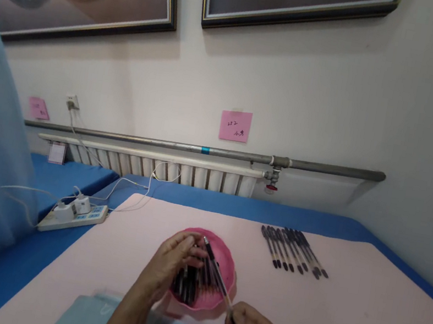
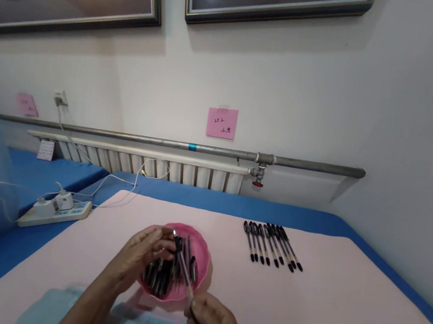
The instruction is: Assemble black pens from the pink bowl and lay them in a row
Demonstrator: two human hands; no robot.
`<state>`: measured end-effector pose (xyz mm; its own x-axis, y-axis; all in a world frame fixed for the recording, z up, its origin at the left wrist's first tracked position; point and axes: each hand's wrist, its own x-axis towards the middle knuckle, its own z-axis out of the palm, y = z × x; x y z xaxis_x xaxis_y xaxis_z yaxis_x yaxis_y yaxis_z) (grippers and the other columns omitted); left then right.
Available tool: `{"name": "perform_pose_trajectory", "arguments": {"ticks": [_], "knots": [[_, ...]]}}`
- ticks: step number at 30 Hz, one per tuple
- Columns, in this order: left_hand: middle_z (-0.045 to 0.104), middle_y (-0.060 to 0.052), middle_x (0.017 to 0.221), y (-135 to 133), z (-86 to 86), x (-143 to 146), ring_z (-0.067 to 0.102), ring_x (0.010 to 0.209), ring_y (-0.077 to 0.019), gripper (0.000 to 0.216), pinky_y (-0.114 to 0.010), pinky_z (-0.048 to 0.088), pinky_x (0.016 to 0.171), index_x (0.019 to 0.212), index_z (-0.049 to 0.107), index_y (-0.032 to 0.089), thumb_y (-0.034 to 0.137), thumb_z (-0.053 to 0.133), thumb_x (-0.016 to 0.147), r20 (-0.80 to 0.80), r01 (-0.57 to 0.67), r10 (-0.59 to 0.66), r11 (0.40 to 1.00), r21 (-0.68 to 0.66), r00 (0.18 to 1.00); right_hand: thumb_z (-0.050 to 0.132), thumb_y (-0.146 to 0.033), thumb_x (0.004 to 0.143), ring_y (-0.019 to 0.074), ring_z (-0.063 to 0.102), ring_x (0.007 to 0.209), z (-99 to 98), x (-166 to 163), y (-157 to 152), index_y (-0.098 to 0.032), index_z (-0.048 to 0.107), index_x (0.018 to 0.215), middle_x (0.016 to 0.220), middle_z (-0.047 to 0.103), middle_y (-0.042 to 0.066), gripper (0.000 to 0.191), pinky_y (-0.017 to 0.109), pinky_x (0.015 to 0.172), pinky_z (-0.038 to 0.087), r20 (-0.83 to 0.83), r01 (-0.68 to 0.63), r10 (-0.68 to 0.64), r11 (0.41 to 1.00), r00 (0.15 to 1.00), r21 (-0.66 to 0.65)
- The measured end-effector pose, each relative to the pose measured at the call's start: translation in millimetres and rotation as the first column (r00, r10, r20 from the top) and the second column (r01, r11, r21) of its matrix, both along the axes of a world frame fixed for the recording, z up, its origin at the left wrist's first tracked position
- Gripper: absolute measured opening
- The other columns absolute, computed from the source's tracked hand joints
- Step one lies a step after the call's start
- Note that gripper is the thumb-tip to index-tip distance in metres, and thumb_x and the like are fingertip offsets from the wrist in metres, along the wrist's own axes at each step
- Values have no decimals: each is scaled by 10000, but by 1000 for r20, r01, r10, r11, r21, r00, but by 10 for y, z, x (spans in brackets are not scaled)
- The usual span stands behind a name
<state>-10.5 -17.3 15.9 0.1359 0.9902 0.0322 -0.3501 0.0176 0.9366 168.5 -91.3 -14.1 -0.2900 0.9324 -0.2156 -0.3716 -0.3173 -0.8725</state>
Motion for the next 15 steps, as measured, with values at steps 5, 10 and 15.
{"name": "perform_pose_trajectory", "arguments": {"ticks": [5, 10, 15], "knots": [[550, -9, 581, 121, -174, -148, 524, 661, -192, 135, -301, 353, 689, 559, 578, 202, 266, 653, 650, -728, -194, 306, 952, 237, 614, 639, -506, 714, 54, 289, 434, 28, 107, 53, -182, 494, 648, 509, 393, -72, 362, 223, 446, 162, 122, 137, -142, 989, 982, 49], [550, -63, 635, 89, -290, -19, 518, 781, -285, 168, -384, 286, 795, 478, 532, 217, 215, 689, 540, -845, -177, 396, 918, 355, 361, 622, -486, 722, 47, 293, 429, 25, 99, 56, -177, 514, 670, 508, 412, -73, 332, 213, 438, 155, 128, 113, -120, 992, 985, 54], [517, -35, 597, 79, -268, -28, 504, 689, -238, 158, -350, 279, 734, 465, 517, 216, 163, 626, 566, -845, -154, 366, 931, 332, 391, 614, -499, 715, 44, 281, 423, 0, 81, 52, -181, 494, 634, 499, 420, -73, 350, 206, 427, 149, 164, 125, -136, 989, 977, 75]]}}
